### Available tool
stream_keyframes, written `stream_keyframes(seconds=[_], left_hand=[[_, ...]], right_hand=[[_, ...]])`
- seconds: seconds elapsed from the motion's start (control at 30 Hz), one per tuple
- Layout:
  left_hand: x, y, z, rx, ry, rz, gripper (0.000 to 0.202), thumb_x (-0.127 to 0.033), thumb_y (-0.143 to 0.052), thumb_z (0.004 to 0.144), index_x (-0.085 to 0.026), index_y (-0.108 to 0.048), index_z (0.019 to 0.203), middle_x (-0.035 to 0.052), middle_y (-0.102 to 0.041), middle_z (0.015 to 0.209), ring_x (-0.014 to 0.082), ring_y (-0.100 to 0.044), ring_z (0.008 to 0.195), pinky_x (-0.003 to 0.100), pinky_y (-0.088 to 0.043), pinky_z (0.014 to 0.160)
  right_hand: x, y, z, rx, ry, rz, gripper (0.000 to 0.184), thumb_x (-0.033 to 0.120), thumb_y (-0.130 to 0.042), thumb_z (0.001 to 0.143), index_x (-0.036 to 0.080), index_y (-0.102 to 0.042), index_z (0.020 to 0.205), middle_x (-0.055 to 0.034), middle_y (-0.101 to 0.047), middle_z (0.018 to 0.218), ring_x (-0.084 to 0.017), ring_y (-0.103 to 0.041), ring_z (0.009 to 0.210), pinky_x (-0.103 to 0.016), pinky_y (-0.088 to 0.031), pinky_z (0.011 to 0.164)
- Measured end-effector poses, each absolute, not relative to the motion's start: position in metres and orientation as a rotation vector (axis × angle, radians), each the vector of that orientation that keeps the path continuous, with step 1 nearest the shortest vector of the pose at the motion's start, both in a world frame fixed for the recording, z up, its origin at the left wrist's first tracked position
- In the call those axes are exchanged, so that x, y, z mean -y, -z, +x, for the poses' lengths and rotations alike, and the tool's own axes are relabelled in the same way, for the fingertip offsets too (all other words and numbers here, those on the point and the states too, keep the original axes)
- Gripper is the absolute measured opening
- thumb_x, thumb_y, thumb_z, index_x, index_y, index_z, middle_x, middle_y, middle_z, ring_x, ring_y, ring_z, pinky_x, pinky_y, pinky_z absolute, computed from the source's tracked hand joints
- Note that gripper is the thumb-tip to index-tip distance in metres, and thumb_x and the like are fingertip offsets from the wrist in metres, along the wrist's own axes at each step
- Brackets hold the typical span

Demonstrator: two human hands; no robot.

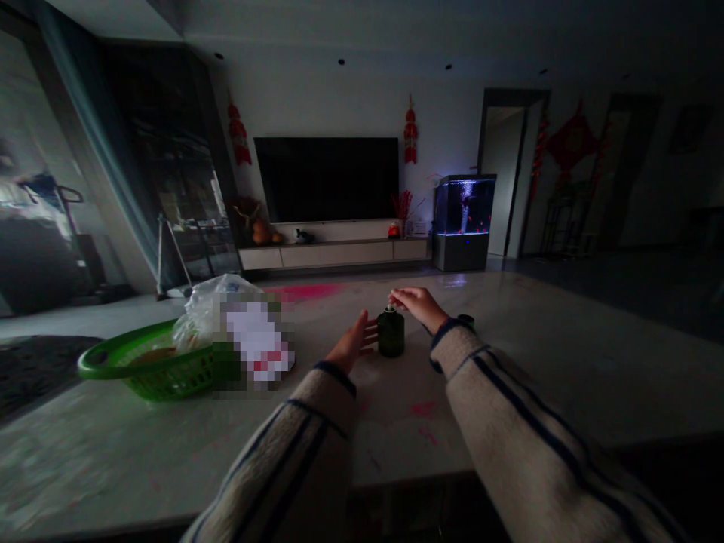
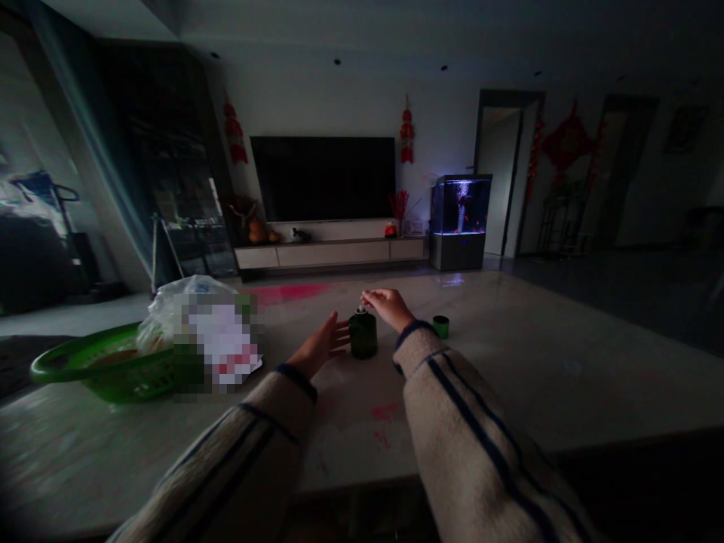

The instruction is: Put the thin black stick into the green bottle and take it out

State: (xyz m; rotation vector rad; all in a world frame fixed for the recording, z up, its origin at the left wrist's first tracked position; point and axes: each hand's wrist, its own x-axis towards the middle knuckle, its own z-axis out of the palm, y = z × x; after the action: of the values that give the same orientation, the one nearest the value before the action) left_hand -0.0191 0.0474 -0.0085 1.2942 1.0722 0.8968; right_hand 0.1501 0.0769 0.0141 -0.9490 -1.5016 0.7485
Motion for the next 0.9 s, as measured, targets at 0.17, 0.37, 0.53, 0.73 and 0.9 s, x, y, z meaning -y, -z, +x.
stream_keyframes(seconds=[0.17, 0.37, 0.53, 0.73, 0.9], left_hand=[[-0.045, 0.006, -0.019, -1.079, -0.895, 1.291, 0.065, -0.063, -0.023, 0.079, -0.018, -0.044, 0.123, 0.0102, -0.043, 0.132, 0.0248, -0.04, 0.119, 0.037, -0.034, 0.09], [-0.044, 0.006, -0.019, -1.095, -0.902, 1.282, 0.064, -0.063, -0.024, 0.079, -0.019, -0.046, 0.121, 0.0097, -0.044, 0.132, 0.0243, -0.041, 0.119, 0.035, -0.036, 0.089], [-0.045, 0.006, -0.019, -1.08, -0.898, 1.294, 0.064, -0.062, -0.024, 0.08, -0.019, -0.046, 0.121, 0.0098, -0.044, 0.132, 0.0237, -0.042, 0.119, 0.035, -0.035, 0.09], [-0.043, 0.005, -0.02, -1.064, -0.895, 1.289, 0.064, -0.062, -0.024, 0.08, -0.018, -0.045, 0.122, 0.0101, -0.044, 0.132, 0.0239, -0.041, 0.119, 0.035, -0.034, 0.09], [-0.042, 0.004, -0.02, -1.068, -0.894, 1.29, 0.063, -0.061, -0.024, 0.081, -0.019, -0.045, 0.122, 0.0104, -0.044, 0.131, 0.0243, -0.041, 0.119, 0.036, -0.033, 0.09]], right_hand=[[-0.088, -0.004, 0.168, 1.513, -0.425, -1.283, 0.028, 0.036, -0.048, 0.074, 0.014, -0.065, 0.075, -0.0074, -0.068, 0.078, -0.015, -0.061, 0.073, -0.024, -0.044, 0.065], [-0.081, 0.009, 0.176, 1.744, -0.067, -2.003, 0.02, 0.027, -0.056, 0.071, 0.014, -0.068, 0.079, -0.0146, -0.067, 0.089, -0.021, -0.062, 0.086, -0.026, -0.044, 0.07], [-0.072, 0.013, 0.173, 1.833, 0.028, -2.162, 0.024, 0.019, -0.054, 0.074, 0.014, -0.067, 0.093, -0.0161, -0.065, 0.098, -0.023, -0.061, 0.092, -0.029, -0.045, 0.073], [-0.067, 0.007, 0.17, 1.847, 0.134, -2.222, 0.032, 0.007, -0.04, 0.078, 0.013, -0.067, 0.094, -0.0174, -0.065, 0.1, -0.025, -0.06, 0.095, -0.031, -0.046, 0.074], [-0.068, 0.007, 0.17, 1.85, 0.135, -2.234, 0.034, 0.006, -0.038, 0.078, 0.014, -0.067, 0.094, -0.0169, -0.065, 0.099, -0.024, -0.061, 0.093, -0.03, -0.046, 0.071]])
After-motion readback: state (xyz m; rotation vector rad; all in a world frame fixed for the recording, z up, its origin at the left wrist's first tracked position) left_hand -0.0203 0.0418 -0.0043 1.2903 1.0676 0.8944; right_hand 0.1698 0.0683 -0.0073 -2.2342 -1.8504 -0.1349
